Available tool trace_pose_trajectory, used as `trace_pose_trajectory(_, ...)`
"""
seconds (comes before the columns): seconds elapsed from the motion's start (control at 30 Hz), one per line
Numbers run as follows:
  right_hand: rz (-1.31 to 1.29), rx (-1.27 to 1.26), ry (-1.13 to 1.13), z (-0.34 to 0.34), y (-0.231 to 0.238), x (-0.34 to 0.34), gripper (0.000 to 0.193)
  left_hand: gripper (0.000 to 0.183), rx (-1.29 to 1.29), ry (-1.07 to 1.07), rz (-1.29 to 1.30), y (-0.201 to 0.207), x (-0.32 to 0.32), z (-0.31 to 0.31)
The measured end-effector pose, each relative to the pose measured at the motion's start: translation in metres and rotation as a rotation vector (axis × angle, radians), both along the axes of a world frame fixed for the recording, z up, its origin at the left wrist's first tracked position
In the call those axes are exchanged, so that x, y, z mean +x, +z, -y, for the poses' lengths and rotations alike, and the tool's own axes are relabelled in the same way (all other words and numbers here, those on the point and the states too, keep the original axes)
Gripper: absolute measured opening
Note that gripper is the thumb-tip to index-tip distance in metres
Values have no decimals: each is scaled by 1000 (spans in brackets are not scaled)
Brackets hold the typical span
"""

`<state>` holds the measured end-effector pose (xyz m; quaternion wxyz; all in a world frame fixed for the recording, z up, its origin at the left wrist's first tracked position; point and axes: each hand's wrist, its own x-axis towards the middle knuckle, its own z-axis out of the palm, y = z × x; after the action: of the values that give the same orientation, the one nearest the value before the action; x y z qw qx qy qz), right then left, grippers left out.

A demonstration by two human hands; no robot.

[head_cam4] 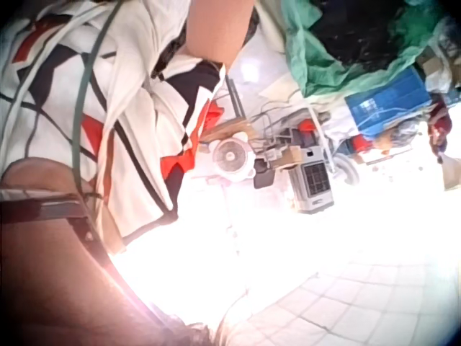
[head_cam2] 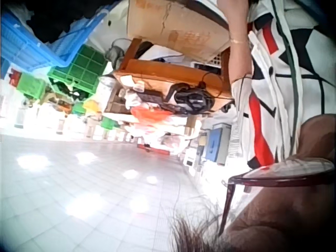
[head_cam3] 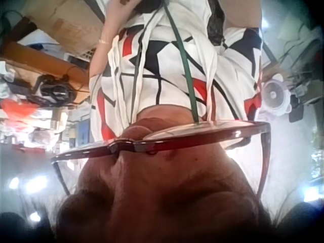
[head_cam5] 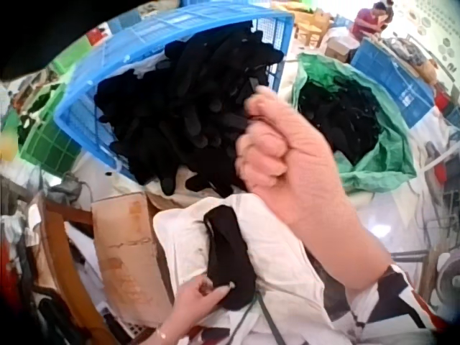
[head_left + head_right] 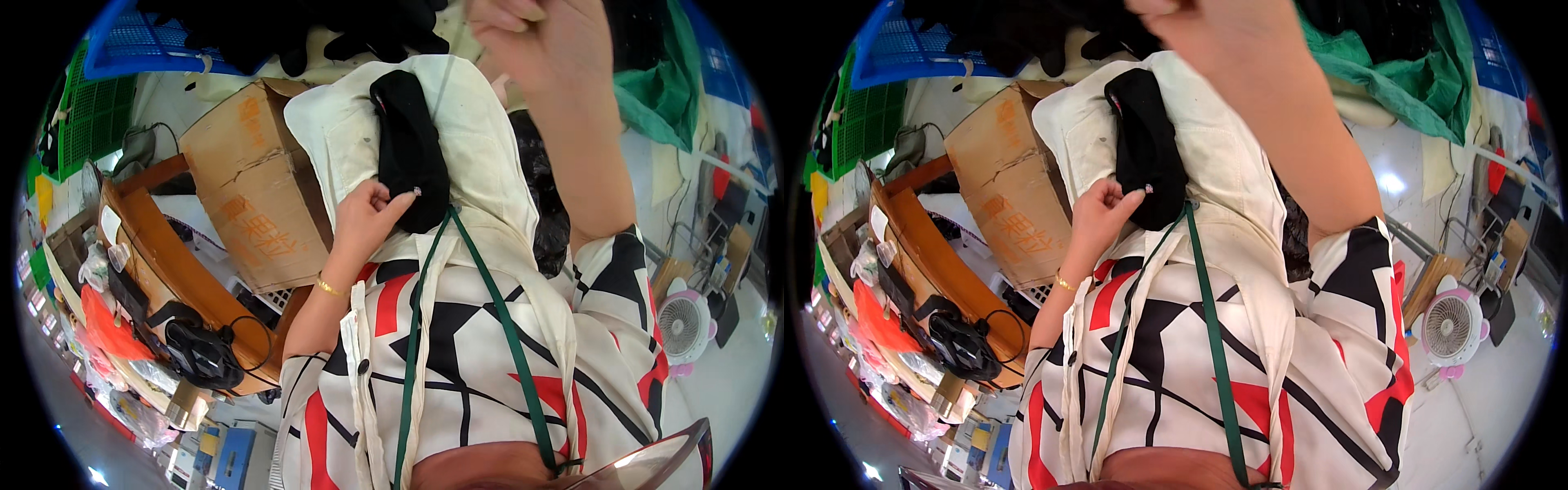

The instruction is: The person sits on the floor and sews black gloves using a needle and thread. They handle the gloves one at a time, stitching the edges while holding the items on their lap. The workspace includes blue crates filled with gloves and a green bag nearby.

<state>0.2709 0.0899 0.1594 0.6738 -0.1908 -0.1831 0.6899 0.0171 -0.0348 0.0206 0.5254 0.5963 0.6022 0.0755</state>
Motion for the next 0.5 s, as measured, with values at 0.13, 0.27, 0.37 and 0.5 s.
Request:
trace_pose_trajectory(0.13, 119, -101, -173, 15, 1, 18, 10, 55, -60, -120, -195, 2, -11, 16)
trace_pose_trajectory(0.27, 198, -8, -217, 24, -15, 27, 12, 49, -205, 28, 28, -17, -10, 33)
trace_pose_trajectory(0.37, 196, 44, -282, 28, -9, 27, 17, 38, -262, 255, 253, -26, -12, 44)
trace_pose_trajectory(0.5, 288, 189, -253, 38, -5, 30, 18, 30, 201, 186, 70, -2, -22, 27)
